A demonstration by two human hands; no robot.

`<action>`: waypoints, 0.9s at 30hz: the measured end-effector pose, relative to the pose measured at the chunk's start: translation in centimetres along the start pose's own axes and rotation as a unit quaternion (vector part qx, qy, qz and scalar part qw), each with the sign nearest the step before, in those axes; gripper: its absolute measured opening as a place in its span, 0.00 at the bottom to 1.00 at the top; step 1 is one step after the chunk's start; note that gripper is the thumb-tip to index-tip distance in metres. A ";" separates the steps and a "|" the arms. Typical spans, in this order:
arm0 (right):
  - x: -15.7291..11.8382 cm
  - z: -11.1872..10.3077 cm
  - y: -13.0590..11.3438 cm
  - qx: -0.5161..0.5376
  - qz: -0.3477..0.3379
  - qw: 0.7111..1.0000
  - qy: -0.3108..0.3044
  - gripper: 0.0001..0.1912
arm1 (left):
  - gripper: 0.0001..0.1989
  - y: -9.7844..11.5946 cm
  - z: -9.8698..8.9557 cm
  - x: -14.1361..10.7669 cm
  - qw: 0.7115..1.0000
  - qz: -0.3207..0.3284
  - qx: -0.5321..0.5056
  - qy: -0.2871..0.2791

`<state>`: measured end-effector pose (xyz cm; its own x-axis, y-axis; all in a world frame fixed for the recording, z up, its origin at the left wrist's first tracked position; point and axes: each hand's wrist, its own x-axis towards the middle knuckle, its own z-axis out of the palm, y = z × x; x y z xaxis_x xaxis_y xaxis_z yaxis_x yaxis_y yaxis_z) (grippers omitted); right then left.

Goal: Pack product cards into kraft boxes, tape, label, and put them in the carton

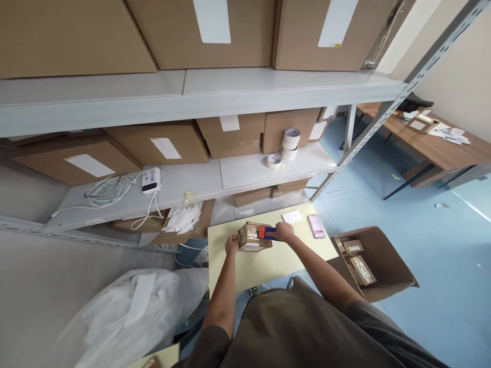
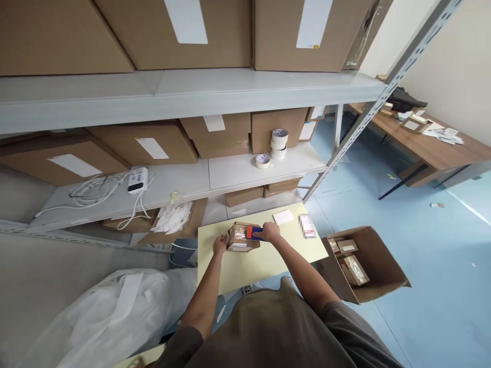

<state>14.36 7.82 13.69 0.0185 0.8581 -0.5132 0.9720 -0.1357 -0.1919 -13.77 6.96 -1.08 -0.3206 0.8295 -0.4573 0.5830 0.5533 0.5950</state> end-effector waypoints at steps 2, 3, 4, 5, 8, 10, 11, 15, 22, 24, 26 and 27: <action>0.3 -0.1 -3.3 -0.020 -0.020 1.000 0.002 0.35 | 0.25 0.1 -1.6 0.2 0.998 0.040 -0.037 0.011; 0.4 -0.2 -4.7 -0.026 -0.029 0.999 -0.001 0.36 | 0.26 0.3 -2.2 0.2 0.996 0.068 -0.064 0.008; 0.5 -0.3 -6.0 -0.030 -0.039 0.999 -0.006 0.36 | 0.27 0.6 -2.6 0.2 0.991 0.095 -0.091 -0.003; 0.6 -0.3 -7.1 -0.033 -0.047 0.998 -0.011 0.36 | 0.27 1.0 -2.8 0.1 0.987 0.112 -0.111 -0.021; 0.9 -0.5 -9.1 -0.039 -0.058 0.997 -0.021 0.36 | 0.25 2.2 -2.4 -0.2 0.987 0.102 -0.109 -0.064; 1.1 -0.7 -9.0 -0.036 -0.050 0.998 -0.026 0.36 | 0.25 2.8 -1.4 -0.6 0.991 0.079 -0.089 -0.059; 1.1 -0.8 -8.6 -0.033 -0.045 0.998 -0.027 0.36 | 0.24 3.1 -0.7 -0.9 0.993 0.069 -0.082 -0.048; 1.0 -1.0 -5.0 -0.026 -0.028 0.999 -0.019 0.36 | 0.24 4.1 2.8 -2.6 0.998 0.041 -0.052 -0.017; -0.9 -1.6 6.6 -0.011 0.045 0.999 -0.004 0.34 | 0.25 6.2 6.9 -5.0 0.998 0.041 -0.026 -0.036; -1.6 -2.2 10.4 -0.019 0.094 0.995 0.006 0.34 | 0.25 6.5 6.9 -5.0 0.998 0.041 -0.025 -0.033; -2.0 -2.6 13.4 -0.023 0.133 0.991 0.017 0.33 | 0.25 6.5 6.7 -4.9 0.998 0.042 -0.020 -0.034; -2.0 -2.6 14.4 -0.023 0.142 0.989 0.021 0.33 | 0.25 6.5 6.6 -4.8 0.998 0.042 -0.017 -0.034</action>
<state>28.89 5.39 14.12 0.3019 0.8085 -0.5052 0.9356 -0.3530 -0.0058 -3.49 6.08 0.65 -0.2207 0.8663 -0.4480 0.5789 0.4861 0.6547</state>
